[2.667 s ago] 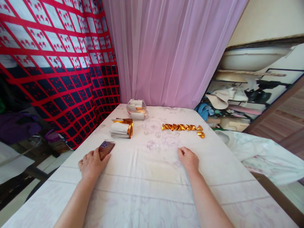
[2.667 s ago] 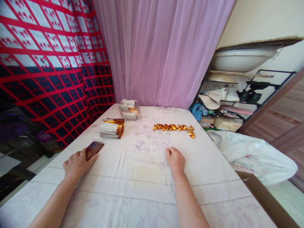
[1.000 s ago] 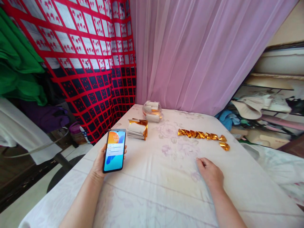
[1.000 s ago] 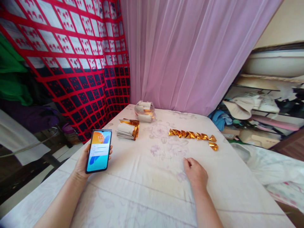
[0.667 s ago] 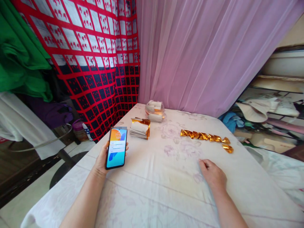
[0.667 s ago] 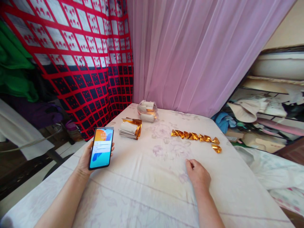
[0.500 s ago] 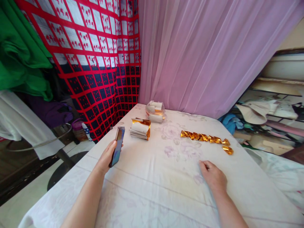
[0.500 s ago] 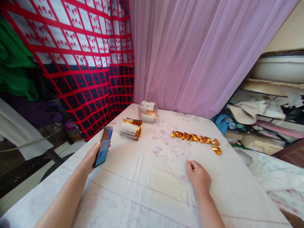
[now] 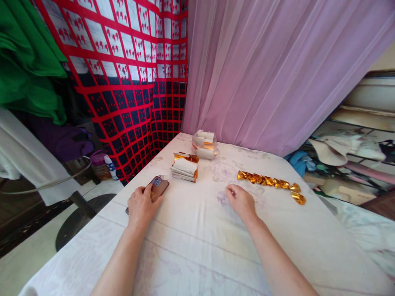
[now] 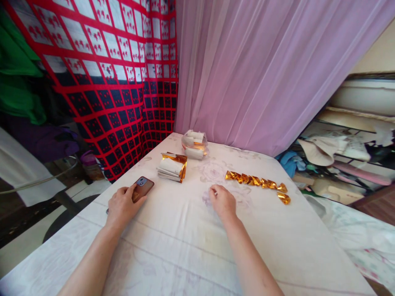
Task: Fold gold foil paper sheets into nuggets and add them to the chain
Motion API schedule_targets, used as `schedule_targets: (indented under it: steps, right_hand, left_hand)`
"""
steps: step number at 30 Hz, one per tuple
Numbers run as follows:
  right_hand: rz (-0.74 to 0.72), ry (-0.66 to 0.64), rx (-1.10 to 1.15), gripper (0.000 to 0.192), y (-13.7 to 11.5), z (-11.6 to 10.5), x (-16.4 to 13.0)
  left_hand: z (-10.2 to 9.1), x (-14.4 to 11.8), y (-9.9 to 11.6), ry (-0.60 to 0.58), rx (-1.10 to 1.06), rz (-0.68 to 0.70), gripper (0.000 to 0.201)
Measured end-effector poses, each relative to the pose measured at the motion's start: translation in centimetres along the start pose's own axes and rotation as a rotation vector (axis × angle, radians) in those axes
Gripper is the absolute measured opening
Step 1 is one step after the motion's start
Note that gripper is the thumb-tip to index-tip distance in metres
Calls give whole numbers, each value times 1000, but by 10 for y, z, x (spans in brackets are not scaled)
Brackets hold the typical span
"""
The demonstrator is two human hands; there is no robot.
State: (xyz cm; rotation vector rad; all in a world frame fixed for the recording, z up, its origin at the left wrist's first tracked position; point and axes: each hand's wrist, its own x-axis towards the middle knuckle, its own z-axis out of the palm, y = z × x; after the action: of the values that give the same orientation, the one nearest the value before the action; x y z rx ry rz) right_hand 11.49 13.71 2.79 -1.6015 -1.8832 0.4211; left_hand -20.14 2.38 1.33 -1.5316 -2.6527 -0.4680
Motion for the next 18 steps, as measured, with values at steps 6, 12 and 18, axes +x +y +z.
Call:
schedule_targets:
  steps: [6,12,18]
  right_hand:
    - [48,-144,260,25,-57,53,48]
    - [228,-331,566,33,-84,76,78]
    - [348,-415,788,20,-90,80,81]
  left_hand:
    - [4,-1,-1,-7,30,-18,58]
    - [9,0,-3,20,44,8,52]
    - [17,-3,-2,128,14,87,51]
